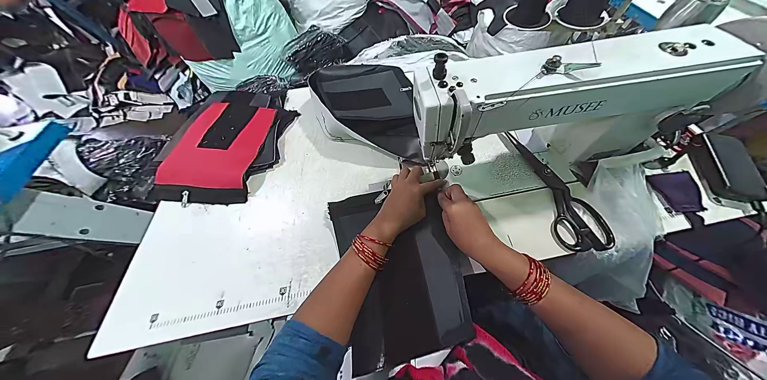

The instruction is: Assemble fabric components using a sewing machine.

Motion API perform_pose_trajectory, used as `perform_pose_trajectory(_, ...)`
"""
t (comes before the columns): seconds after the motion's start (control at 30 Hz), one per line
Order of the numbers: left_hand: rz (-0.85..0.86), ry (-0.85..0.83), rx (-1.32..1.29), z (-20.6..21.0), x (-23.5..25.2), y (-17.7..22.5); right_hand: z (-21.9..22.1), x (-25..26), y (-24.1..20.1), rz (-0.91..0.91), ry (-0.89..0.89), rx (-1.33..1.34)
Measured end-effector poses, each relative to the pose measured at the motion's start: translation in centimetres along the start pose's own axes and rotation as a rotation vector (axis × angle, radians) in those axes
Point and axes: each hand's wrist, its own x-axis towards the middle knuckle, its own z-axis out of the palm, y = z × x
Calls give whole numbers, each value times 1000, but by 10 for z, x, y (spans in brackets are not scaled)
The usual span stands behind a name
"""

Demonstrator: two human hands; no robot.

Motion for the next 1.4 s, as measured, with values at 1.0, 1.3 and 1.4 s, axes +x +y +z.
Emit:
perform_pose_trajectory(1.0,71,174,-76,-6,19,-13,-14,30,-6,105,-130,87)
perform_pose_trajectory(1.3,41,161,-87,-7,20,-13,-13,34,-7,116,-141,79)
perform_pose_trajectory(1.4,28,160,-82,-8,24,-14,-12,40,-7,117,-139,88)
